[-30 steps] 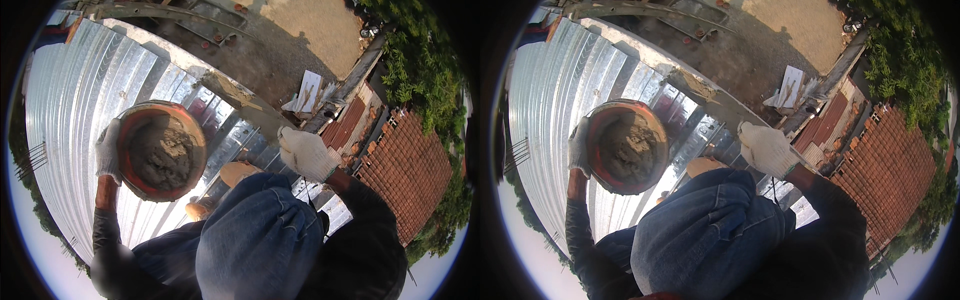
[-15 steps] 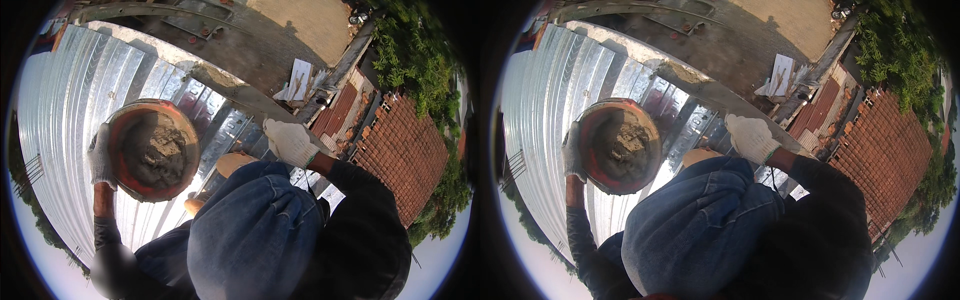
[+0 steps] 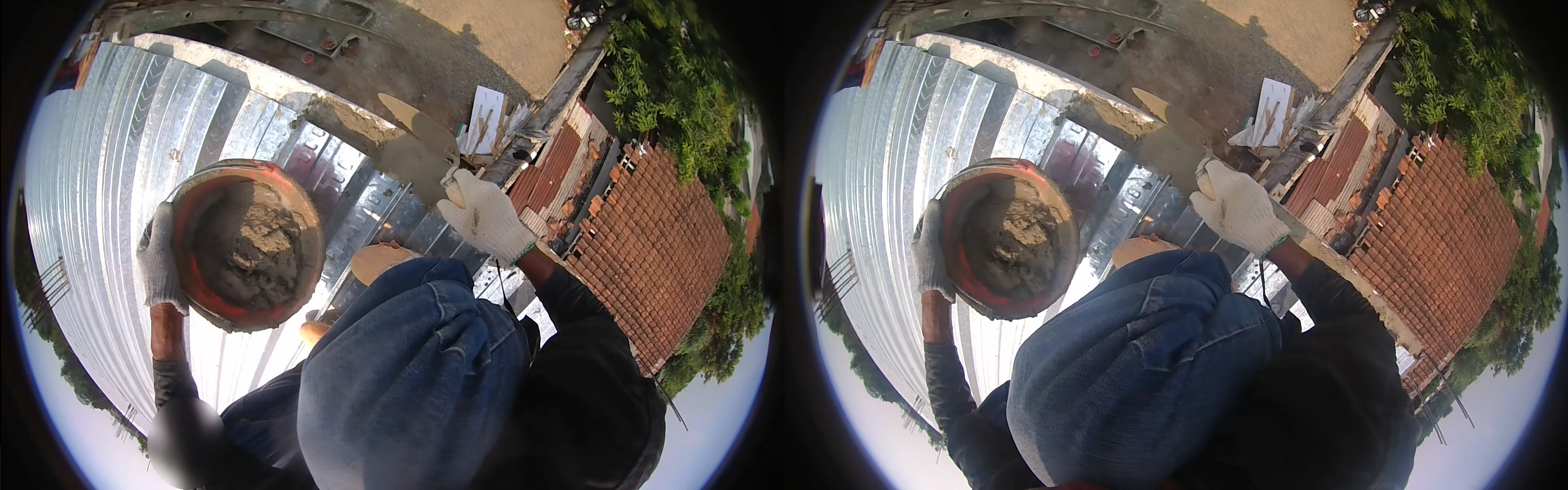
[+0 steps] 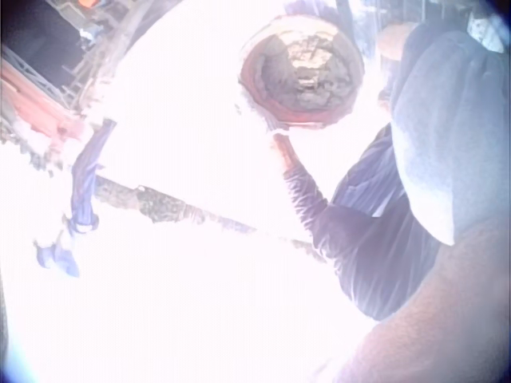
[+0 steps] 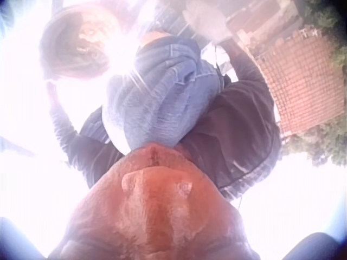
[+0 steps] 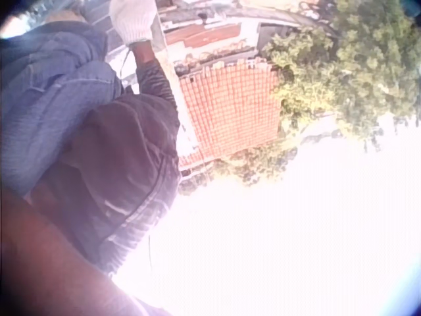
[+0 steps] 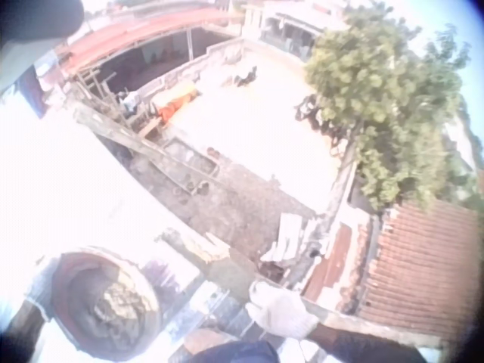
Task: The person scoops wet cement from a red bucket using a trowel and applies it to a metal roof edge. They repeatedly smooth the cement along the edge while standing on the roof.
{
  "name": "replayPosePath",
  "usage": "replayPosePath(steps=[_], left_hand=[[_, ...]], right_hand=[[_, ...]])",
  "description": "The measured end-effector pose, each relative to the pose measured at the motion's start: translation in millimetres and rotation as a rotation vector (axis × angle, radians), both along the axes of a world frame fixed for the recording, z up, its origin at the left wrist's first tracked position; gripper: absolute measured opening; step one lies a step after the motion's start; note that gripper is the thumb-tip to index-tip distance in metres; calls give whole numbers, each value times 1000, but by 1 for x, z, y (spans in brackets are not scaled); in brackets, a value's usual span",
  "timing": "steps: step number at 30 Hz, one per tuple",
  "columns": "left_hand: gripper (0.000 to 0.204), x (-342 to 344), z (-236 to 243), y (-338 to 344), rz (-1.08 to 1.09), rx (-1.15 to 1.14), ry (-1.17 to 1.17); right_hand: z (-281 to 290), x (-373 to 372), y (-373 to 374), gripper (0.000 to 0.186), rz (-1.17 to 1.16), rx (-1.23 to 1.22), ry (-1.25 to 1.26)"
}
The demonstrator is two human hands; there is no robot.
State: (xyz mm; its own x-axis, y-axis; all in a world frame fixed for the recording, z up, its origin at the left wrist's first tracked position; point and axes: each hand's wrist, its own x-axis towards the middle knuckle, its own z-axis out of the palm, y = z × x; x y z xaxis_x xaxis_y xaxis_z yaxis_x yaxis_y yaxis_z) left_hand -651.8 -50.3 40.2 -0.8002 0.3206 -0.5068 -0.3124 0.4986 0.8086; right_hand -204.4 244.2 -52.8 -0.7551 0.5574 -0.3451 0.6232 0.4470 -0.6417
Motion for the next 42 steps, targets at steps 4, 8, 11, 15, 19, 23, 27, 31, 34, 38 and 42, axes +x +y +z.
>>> replayPosePath(steps=[4,8,11,15,19,23,27,31,34,38,42], left_hand=[[42,-8,-3,-9,-26,-33,43],[42,-12,-1,-5,-56,-42,47],[42,-6,0,1,-49,-23,1],[44,-13,-3,-1,-65,-44,-9],[45,-6,1,1,-14,-62,-9],[42,5,17,6,2,-34,-12],[49,29,44,56,-122,-165,67],[50,30,42,54,-265,-274,200],[51,32,52,40,-305,-257,242],[52,31,24,38,-110,-26,53],[48,-2,-7,6,-71,-89,145]], right_hand=[[6,20,27,37,-88,4,74],[15,47,48,34,-200,21,50],[25,65,54,32,-237,25,-59],[28,92,38,32,-218,-19,-134],[31,107,17,33,-209,-146,-216],[42,71,5,36,-120,-252,-203],[83,2,0,28,121,-296,26],[120,-64,1,27,468,-218,6],[132,-97,7,33,635,-169,13],[111,-109,18,35,721,22,130],[94,-79,20,36,584,53,210]])
